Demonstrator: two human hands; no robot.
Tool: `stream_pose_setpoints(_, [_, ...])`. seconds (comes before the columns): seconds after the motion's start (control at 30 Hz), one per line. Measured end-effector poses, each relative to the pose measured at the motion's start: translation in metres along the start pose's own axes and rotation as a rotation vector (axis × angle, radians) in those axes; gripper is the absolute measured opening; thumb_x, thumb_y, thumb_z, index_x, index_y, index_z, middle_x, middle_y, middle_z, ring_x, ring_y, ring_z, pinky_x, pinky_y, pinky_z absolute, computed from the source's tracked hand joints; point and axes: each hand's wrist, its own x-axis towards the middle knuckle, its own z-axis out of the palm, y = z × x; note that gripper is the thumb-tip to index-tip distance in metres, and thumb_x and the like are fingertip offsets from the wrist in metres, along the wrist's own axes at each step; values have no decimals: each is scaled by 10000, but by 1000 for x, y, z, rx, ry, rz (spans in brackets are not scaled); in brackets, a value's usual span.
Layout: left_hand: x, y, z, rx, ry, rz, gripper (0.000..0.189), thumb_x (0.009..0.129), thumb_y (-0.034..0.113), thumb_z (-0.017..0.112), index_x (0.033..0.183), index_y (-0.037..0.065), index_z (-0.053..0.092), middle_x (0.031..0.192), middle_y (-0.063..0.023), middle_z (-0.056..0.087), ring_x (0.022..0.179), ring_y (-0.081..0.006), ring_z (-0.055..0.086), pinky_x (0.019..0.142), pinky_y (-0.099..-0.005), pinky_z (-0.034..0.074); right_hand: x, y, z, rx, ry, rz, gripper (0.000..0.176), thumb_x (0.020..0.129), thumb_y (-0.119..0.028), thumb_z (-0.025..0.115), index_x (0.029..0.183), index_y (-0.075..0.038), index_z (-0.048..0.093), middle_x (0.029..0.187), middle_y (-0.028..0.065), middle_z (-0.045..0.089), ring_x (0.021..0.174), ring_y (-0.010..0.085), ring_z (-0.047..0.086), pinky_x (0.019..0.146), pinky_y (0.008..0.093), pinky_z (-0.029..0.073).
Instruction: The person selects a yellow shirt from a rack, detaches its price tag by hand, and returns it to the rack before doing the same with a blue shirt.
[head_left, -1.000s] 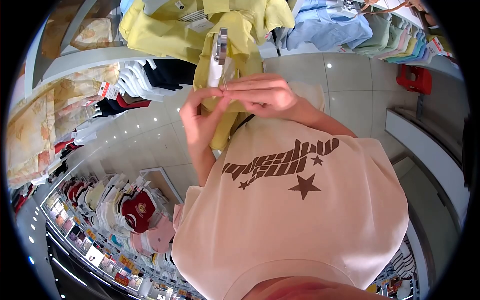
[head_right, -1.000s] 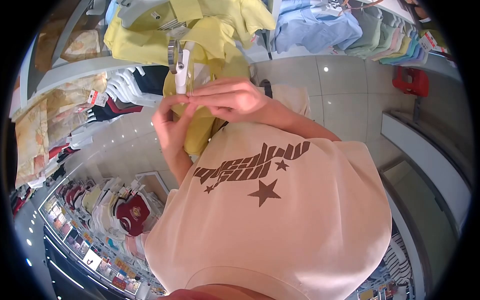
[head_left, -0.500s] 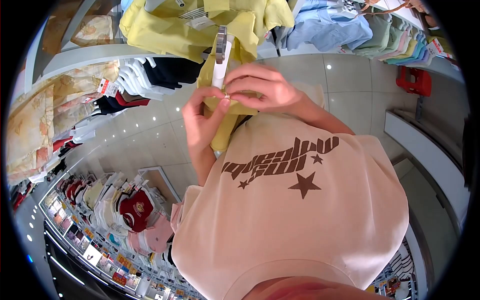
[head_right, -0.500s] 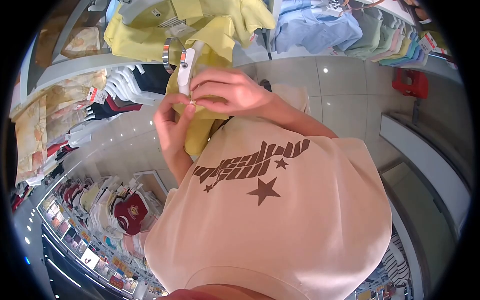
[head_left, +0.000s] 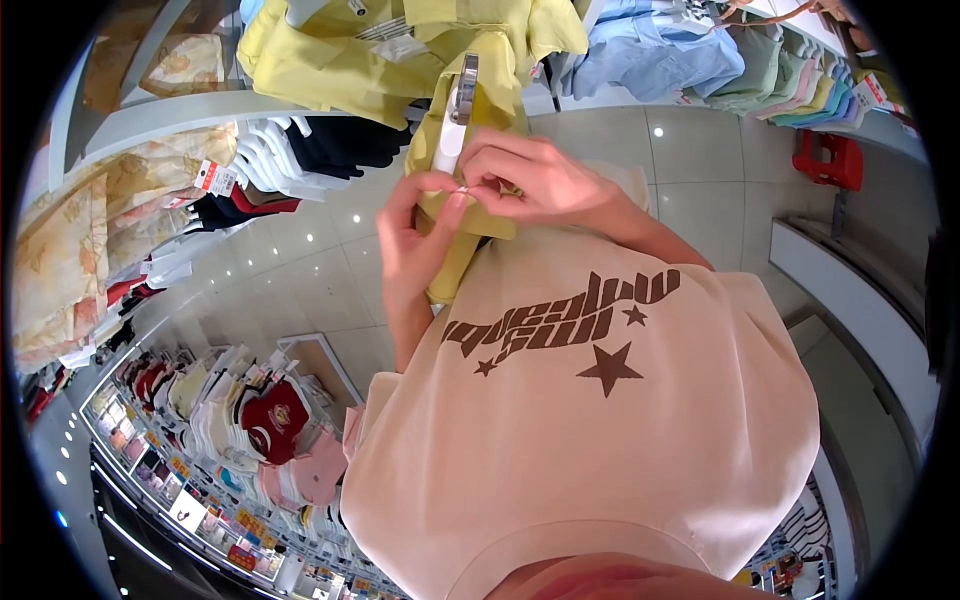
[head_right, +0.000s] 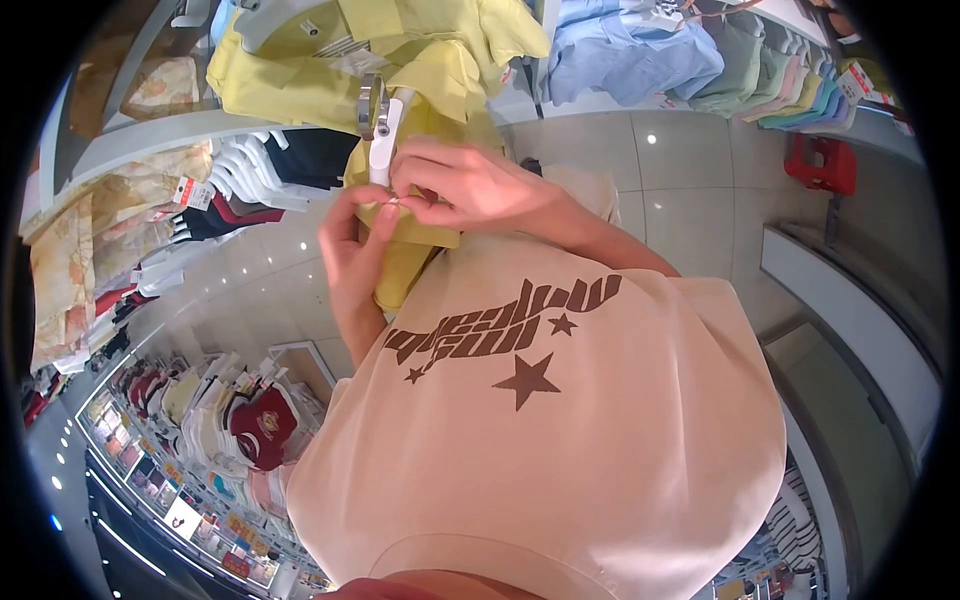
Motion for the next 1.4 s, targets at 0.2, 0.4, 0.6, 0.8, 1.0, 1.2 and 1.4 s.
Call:
stream_pose_setpoints(0.2, [2,1,4,104,15,42,118,957,14,761,1061,11,704,1031,-11,668,970,-94,579,861,-246,464,-2,3,-1,-56,-20,-13,182,849,47,713,933,-36,574,891,62,578,646,235,547,556,355,459])
stream_pose_setpoints(0.4, [1,-4,1,81,-61,41,110,970,31,741,1069,25,694,1045,-16,671,971,-105,582,884,-251,454,-5,1,-4,-15,-91,50,202,819,79,707,917,-35,573,834,49,568,667,205,544,571,334,451])
stream_pose_setpoints(0.6, [-3,-5,2,59,-75,13,111,968,24,731,1067,34,681,1021,-17,659,949,-113,574,870,-253,448,-5,-4,-4,108,-105,117,185,806,66,690,910,-36,576,799,44,544,658,200,492,574,340,413])
stream_pose_setpoints(0.8, [-5,-5,2,47,-76,30,106,963,9,718,1056,39,677,1008,-16,647,946,-112,563,860,-249,435,-4,-7,-3,154,-120,149,169,798,69,679,900,-29,585,790,46,532,656,197,477,565,344,396])
stream_pose_setpoints(1.0, [-7,-5,2,63,-83,23,108,958,3,714,1052,39,674,1001,-17,640,950,-113,559,868,-249,435,-6,-4,1,199,-117,150,162,802,66,676,905,-25,590,792,60,552,653,205,481,567,335,404])
stream_pose_setpoints(1.2, [-13,-7,-5,-11,-98,-35,100,965,15,716,1052,38,673,1019,-24,637,953,-121,564,865,-252,430,-11,-3,1,243,-82,173,119,871,19,713,968,-32,666,826,59,643,703,203,625,594,299,472])
stream_pose_setpoints(1.4, [-15,-8,-6,118,-81,63,113,980,26,722,1079,45,673,984,34,632,880,-55,524,768,-210,389,-6,-8,-11,9,-145,126,158,900,0,736,1052,-43,721,842,60,684,698,209,649,602,327,507])
